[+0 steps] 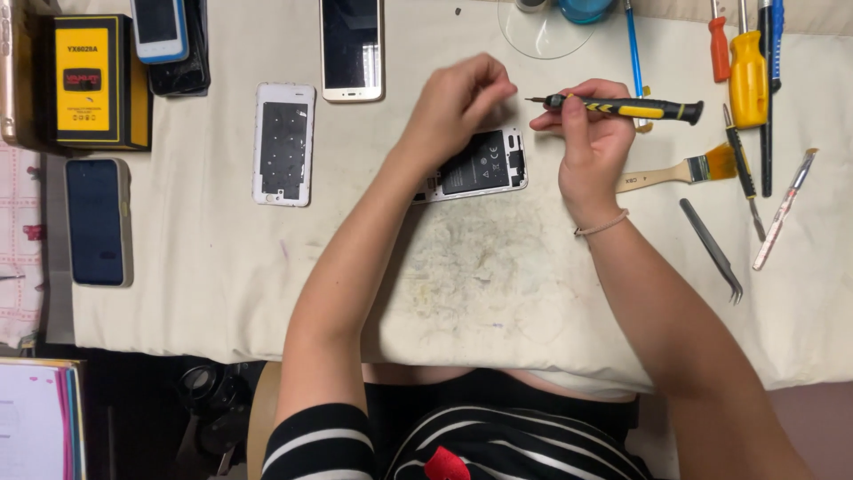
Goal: The person uses a screwdriver to remove screws from the back of a white smartphone. They then use a small brush to clean the inside of the phone's casing.
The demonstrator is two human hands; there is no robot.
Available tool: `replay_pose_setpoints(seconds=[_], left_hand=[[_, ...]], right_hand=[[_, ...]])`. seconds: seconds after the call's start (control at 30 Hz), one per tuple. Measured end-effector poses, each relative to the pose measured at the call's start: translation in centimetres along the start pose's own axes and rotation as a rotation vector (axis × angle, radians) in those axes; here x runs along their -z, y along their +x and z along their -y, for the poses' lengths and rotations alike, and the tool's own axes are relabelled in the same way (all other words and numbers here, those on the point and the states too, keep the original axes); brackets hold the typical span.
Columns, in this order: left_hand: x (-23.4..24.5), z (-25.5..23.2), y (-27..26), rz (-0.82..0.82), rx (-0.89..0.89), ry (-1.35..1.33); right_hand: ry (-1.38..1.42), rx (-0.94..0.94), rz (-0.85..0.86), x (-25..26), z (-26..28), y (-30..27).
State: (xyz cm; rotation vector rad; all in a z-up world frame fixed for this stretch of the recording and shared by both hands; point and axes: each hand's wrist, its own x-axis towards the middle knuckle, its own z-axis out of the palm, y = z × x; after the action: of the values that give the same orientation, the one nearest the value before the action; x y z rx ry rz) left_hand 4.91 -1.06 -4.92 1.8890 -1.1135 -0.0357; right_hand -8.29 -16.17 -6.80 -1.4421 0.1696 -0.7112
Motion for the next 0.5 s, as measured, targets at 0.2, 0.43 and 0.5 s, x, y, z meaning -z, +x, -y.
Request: replay_pose_setpoints(seconds=[0.2, 0.43, 0.5], left_hand=[[-1.2, -3.1, -3.3, -0.079, 0.376, -0.675], [-2.6, -2.1, -3.1, -0.089, 0.605, -1.228], [-2.9, -2.1, -2.8, -0.073, 0.644, -1.286]], right_hand=[[0.116, -0.14, 0.063, -0.7, 1.5, -0.6], [0.041, 0.061, 0.053, -0.4, 1.4, -0.8], [-0.001, 0.134, 0.032, -0.6, 1.4, -0.8]])
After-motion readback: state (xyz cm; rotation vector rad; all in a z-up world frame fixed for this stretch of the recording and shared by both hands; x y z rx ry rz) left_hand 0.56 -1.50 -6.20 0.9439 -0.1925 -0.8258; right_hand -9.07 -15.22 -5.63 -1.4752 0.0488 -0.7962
